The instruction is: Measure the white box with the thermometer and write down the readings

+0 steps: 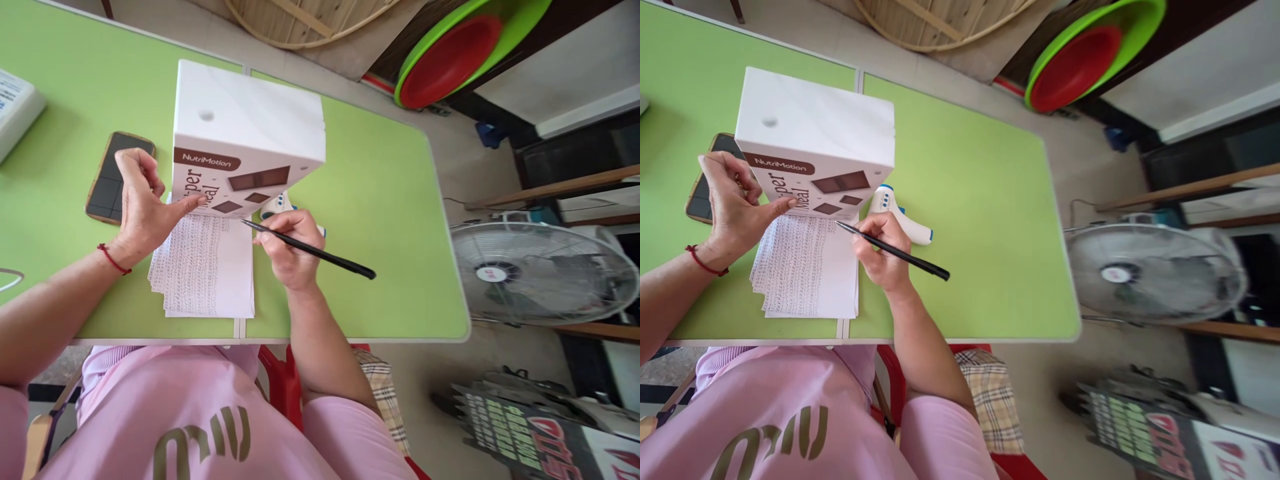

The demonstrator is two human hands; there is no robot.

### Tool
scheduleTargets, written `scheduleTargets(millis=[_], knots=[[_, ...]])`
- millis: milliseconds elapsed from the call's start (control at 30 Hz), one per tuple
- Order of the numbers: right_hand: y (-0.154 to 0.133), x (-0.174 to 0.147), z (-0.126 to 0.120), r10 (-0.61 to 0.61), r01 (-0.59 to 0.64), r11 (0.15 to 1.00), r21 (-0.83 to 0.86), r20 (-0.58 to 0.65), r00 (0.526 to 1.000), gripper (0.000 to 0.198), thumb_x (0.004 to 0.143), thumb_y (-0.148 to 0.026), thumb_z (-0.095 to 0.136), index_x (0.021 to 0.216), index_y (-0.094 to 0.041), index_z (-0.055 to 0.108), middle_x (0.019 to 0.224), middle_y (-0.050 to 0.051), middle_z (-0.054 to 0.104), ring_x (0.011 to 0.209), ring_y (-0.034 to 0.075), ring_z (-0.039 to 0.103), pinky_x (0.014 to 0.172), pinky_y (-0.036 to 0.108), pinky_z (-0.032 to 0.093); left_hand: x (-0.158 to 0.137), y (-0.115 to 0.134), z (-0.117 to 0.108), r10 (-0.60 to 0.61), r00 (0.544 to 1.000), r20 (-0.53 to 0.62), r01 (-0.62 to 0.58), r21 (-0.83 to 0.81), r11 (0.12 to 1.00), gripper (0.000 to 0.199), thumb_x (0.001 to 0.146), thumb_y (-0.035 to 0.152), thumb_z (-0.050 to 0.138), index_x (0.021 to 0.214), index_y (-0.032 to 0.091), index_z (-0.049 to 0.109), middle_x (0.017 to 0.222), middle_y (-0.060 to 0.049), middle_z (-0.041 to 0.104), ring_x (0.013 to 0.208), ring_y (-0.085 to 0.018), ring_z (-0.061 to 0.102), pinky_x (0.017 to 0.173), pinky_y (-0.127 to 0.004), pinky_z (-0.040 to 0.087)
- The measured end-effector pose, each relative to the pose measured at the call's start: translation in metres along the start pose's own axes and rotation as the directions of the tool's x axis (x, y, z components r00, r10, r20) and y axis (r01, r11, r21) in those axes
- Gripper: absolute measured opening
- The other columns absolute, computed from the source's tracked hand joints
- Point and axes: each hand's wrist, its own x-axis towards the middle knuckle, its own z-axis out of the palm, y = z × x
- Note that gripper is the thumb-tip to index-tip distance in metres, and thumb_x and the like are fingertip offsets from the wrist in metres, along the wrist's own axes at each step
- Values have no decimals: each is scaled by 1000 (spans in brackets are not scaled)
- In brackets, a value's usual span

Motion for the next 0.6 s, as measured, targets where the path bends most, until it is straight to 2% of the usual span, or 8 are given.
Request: scheduleTargets(millis=[133,233,433,600], knots=[[11,0,19,174,-180,978,107,61,983,16,82,-42,63,84,-27,59,63,-5,59,57,14,57,59,32,50,0,-7,2,-50,997,55,48,34,998,78,75,82,77,115,28,38,86,1,54,94,-29,69,63,-42,55],[18,-1,26,234,-240,963,123,60,970,13,76,-36,65,80,-26,59,64,-5,58,55,12,51,53,29,44,0,-4,-1,-77,996,41,73,74,995,67,72,77,82,95,26,45,72,3,51,79,-25,68,57,-43,55],[26,-5,29,202,-199,974,108,-14,979,14,77,-33,64,81,-26,53,64,-6,52,56,11,46,53,27,39,-3,15,-7,10,1000,-29,-8,88,996,58,84,67,76,70,25,39,64,3,46,66,-18,58,59,-40,54],[33,-5,33,105,-105,993,46,-14,994,14,81,-33,63,83,-26,51,66,-7,49,54,10,44,50,25,38,-3,12,-2,81,994,-76,-76,62,995,59,81,35,83,65,22,27,60,7,35,52,-9,35,49,-30,34]])
